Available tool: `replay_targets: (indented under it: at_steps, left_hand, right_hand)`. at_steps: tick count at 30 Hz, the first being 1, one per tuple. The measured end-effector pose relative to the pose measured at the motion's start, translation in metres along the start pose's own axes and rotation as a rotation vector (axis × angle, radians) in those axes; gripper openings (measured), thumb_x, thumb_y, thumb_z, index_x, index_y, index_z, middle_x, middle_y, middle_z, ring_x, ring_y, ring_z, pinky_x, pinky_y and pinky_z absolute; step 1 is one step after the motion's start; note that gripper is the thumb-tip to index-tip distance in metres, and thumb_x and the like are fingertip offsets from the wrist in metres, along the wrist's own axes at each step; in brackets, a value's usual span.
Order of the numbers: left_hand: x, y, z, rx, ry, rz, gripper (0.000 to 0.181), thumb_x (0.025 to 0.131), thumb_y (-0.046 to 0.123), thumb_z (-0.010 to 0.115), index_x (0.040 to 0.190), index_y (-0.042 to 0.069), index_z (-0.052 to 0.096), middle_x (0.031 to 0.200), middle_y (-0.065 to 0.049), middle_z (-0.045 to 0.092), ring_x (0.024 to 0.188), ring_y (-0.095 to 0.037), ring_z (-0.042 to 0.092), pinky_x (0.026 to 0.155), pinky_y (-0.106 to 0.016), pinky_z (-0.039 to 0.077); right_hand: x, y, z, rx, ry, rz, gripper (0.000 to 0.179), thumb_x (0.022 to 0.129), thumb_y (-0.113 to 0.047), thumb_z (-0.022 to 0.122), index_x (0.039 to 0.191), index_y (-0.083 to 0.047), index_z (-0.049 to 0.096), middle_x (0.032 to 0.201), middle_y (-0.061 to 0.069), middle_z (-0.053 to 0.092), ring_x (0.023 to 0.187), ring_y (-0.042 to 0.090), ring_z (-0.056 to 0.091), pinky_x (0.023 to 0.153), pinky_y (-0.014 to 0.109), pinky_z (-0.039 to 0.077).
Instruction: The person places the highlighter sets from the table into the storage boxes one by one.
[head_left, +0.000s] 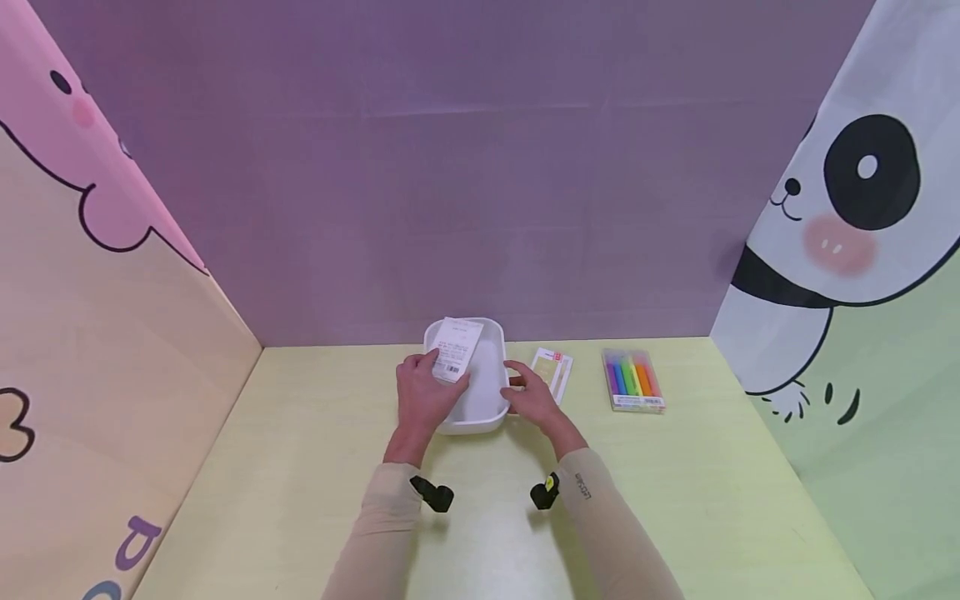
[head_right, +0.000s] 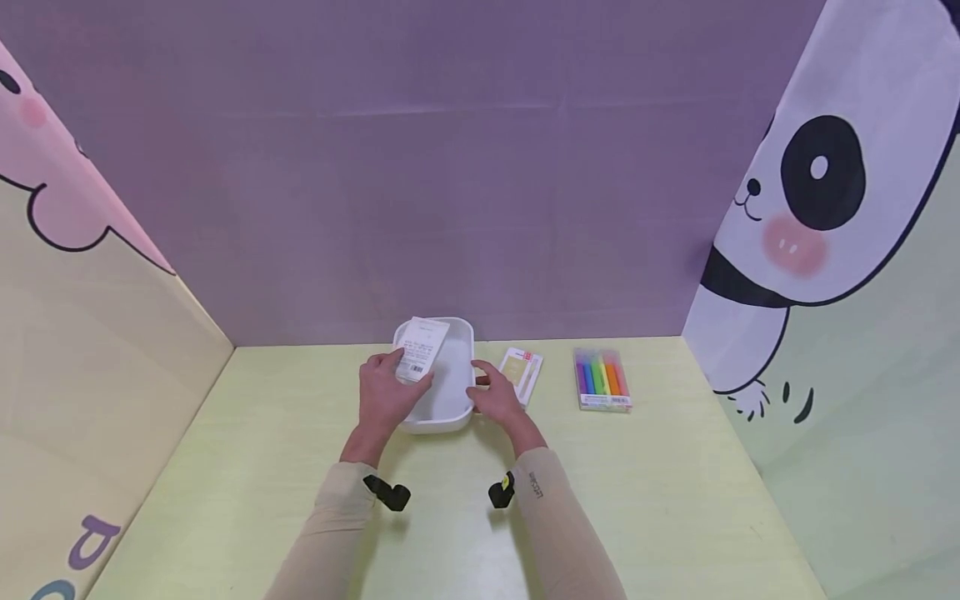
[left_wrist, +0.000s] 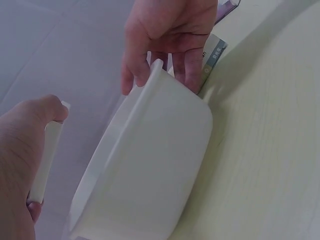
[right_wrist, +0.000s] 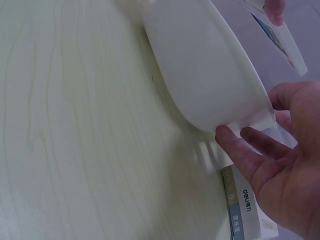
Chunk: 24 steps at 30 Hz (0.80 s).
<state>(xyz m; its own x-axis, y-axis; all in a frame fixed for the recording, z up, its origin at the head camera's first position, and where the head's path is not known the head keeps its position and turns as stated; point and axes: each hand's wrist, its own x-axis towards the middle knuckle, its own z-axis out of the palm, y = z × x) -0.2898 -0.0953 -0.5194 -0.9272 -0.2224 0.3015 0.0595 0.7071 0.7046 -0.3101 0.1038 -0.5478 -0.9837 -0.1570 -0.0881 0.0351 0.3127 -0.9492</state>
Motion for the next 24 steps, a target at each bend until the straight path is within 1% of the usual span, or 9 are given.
replay_targets:
  at_steps: [9,12,15,17,19,21,24]
  left_hand:
    - [-0.005,-0.005,0.010,0.014,0.015,-0.010,0.073,0.071,0.045,0.080,0.126,0.000,0.062,0.116,-0.021,0.054,0.106,-0.035,0.045,0.087,-0.043,0.042]
    - [-0.006,-0.005,0.012,0.014,0.016,-0.002,0.074,0.070,0.045,0.080,0.126,0.000,0.062,0.117,-0.021,0.054,0.106,-0.036,0.046,0.086,-0.043,0.043]
    - [-0.007,-0.006,0.014,0.046,-0.004,0.030,0.080,0.072,0.048,0.079,0.133,0.000,0.057,0.124,-0.023,0.053,0.110,-0.038,0.046,0.091,-0.045,0.042]
    - [-0.007,-0.007,0.014,0.086,-0.033,0.050,0.084,0.076,0.052,0.074,0.139,0.001,0.050,0.132,-0.023,0.049,0.116,-0.040,0.044,0.096,-0.047,0.038]
    - [-0.006,-0.008,0.013,0.123,-0.054,0.066,0.083,0.081,0.056,0.068,0.142,0.004,0.046,0.139,-0.023,0.044,0.123,-0.041,0.040,0.101,-0.050,0.034]
    - [-0.006,-0.009,0.012,0.144,-0.068,0.065,0.077,0.087,0.056,0.061,0.143,0.006,0.046,0.144,-0.021,0.039,0.127,-0.041,0.036,0.102,-0.053,0.030]
    - [-0.006,-0.011,0.010,0.154,-0.071,0.064,0.065,0.092,0.051,0.054,0.140,0.007,0.049,0.146,-0.020,0.038,0.129,-0.040,0.034,0.101,-0.055,0.030]
  right_hand:
    - [0.000,0.001,0.001,0.016,0.003,-0.026,0.052,0.093,-0.003,0.059,0.143,-0.008,0.045,0.122,0.027,0.056,0.097,0.037,0.064,0.067,0.037,0.056]
    - [0.001,0.002,0.001,0.016,0.001,-0.027,0.052,0.093,-0.003,0.059,0.143,-0.008,0.045,0.122,0.027,0.056,0.096,0.037,0.064,0.067,0.037,0.056]
    - [0.000,0.003,0.001,0.017,-0.003,-0.026,0.052,0.093,-0.003,0.059,0.143,-0.008,0.045,0.122,0.028,0.056,0.095,0.036,0.065,0.067,0.037,0.056]
    - [0.000,0.002,0.000,0.017,-0.004,-0.025,0.053,0.092,-0.003,0.059,0.143,-0.008,0.045,0.122,0.028,0.056,0.093,0.034,0.065,0.067,0.037,0.056]
    - [-0.001,0.002,0.000,0.019,-0.004,-0.021,0.053,0.092,-0.003,0.060,0.143,-0.009,0.046,0.121,0.027,0.056,0.093,0.033,0.065,0.067,0.037,0.056]
    - [0.000,0.003,0.000,0.024,-0.004,-0.020,0.053,0.092,-0.003,0.060,0.143,-0.008,0.045,0.121,0.027,0.056,0.092,0.032,0.065,0.067,0.038,0.056]
    - [0.000,0.002,0.000,0.029,0.002,-0.012,0.054,0.092,-0.003,0.060,0.143,-0.009,0.045,0.120,0.026,0.056,0.091,0.032,0.065,0.068,0.037,0.056]
